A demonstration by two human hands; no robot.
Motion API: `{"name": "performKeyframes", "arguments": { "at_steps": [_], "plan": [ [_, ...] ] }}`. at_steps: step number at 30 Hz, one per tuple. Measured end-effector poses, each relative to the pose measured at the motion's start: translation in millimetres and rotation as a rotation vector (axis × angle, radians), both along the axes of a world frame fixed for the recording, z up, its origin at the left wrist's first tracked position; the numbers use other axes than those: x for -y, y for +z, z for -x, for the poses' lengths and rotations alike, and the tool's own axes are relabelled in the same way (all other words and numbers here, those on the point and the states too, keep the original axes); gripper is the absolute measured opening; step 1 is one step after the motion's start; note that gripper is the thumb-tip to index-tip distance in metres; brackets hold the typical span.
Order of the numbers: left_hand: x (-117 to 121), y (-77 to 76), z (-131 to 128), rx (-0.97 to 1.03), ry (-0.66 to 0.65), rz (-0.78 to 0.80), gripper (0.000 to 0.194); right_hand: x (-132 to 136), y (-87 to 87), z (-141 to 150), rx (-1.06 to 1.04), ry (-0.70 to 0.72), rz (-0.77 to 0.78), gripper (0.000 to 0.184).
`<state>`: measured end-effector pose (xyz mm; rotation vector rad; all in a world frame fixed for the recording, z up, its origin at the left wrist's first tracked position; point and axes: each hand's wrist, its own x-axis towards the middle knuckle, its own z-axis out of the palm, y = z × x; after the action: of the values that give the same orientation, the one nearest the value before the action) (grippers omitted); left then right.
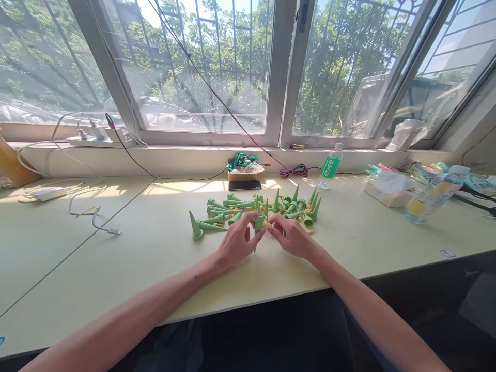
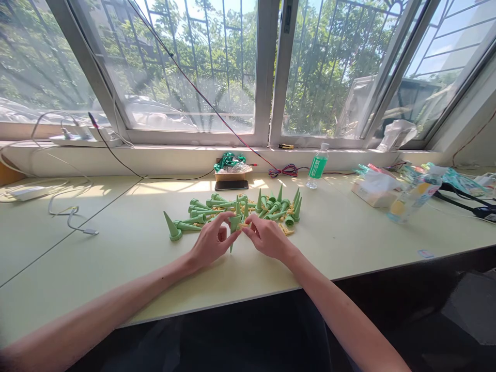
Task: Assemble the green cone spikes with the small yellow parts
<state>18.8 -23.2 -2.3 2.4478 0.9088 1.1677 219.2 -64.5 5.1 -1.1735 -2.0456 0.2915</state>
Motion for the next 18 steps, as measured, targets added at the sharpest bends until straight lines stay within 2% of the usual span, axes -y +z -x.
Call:
{"name": "performKeyframes", "arguments": {
  "at_steps": [4, 11, 18],
  "plan": [
    [0.4, 0.1, 0.1, 0.002, -0.005, 0.006, 0.033, -0.2, -1.0, -0.1, 0.006, 0.013, -0.014, 0.012],
    [-0.3, -2.6, 0.1, -0.011, -0.017, 0.007, 0.036, -1.5, -1.2, -0.8, 0.045, 0.008, -0.002, 0.03],
    [-0.8, -1.1, 0.2, 0.018, -0.008, 0.019, 0.034, 0.3, -0.8, -0.1, 0.006, 0.004, -0.007, 0.012]
  ]
}}
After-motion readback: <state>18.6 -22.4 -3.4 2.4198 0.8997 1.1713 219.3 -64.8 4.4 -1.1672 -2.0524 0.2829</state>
